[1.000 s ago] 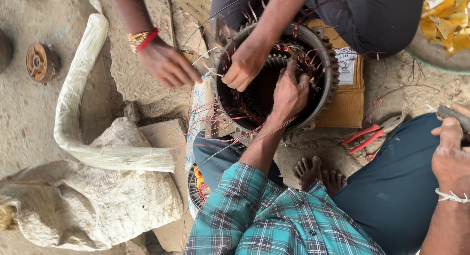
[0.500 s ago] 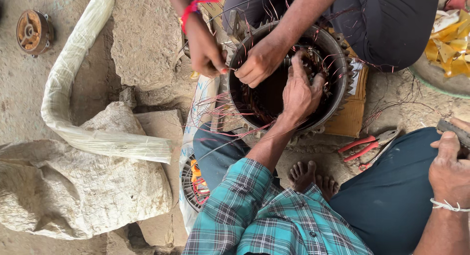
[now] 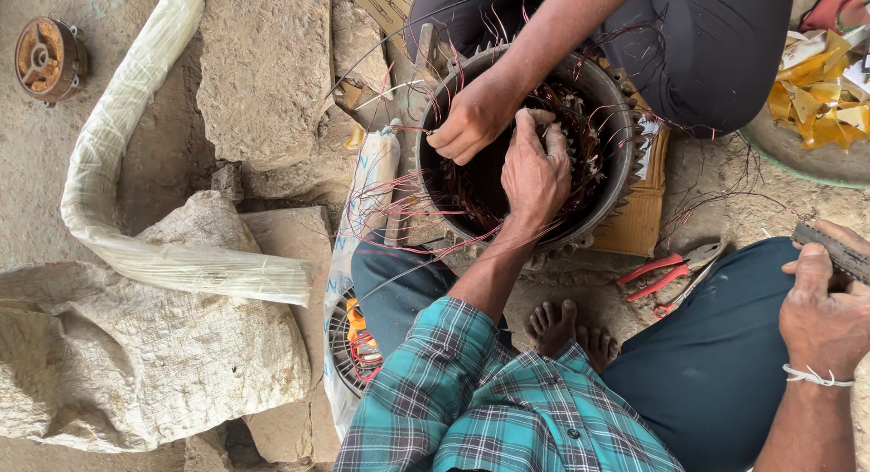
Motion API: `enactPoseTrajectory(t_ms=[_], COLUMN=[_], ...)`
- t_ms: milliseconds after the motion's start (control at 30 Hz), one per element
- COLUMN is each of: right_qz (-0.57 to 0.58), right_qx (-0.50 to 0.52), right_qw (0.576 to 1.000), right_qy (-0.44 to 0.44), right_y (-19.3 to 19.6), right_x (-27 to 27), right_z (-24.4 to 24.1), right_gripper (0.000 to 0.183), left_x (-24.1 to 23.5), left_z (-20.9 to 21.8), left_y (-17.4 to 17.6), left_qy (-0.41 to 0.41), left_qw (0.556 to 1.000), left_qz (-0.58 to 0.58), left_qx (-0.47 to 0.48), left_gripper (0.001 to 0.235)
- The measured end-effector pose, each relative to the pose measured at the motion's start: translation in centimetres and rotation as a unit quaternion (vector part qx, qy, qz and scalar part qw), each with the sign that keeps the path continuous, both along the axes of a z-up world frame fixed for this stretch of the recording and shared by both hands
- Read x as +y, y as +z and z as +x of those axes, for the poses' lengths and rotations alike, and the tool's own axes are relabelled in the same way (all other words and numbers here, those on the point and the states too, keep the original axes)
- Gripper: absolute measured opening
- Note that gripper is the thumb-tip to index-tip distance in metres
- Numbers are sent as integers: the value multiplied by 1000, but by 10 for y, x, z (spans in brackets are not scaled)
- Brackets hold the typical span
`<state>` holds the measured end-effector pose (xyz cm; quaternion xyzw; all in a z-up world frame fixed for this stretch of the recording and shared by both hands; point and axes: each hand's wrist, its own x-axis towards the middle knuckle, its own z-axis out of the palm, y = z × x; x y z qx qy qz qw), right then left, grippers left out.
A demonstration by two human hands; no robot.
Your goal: The person sits on the ground and uses a flat metal tool to wind thin copper wires into the slots of a motor stator. Another person assists by holding and arranging the wires. The process involves repeatedly pulling and tucking the wires into the stator slots.
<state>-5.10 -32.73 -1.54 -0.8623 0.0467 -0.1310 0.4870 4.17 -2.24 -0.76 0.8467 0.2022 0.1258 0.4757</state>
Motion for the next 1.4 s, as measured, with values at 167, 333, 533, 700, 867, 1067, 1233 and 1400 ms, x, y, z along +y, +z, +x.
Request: enactPoseTrajectory(t_ms=[167, 333, 533, 700, 867, 1067, 1233, 1400], right_qz=[8, -26, -2, 3, 45, 42, 22, -23], right_qx=[-3, -33, -51, -51, -34, -13, -23, -32], right_qw=[1000, 999, 999, 999, 998, 999, 999, 999], right_qy=[-2, 14, 0, -11, -23, -25, -40, -21], right_y=[4, 6, 17, 28, 24, 11, 2, 4], right_x=[2, 1, 1, -1, -7, -19, -25, -28], right_z=[0, 2, 1, 3, 3, -1, -5, -7], right_gripper=[22, 21, 14, 18, 13, 15, 13, 14], left_x=[-1, -4, 2, 14, 6, 2, -1, -6], left_z=[1, 2, 20, 40, 51, 61, 59, 60], left_y=[0, -6, -30, -42, -41, -30, -22, -15], left_qy=[-5, -44, -99, -146, -102, -66, -52, -38], left_qw=[1000, 991, 966, 975, 977, 979, 970, 967], left_qz=[-10, 67, 119, 82, 159, 194, 229, 250], left_qx=[-25, -110, -207, -148, -103, 23, -54, -30], left_gripper=[21, 38, 62, 57, 58, 24, 26, 21])
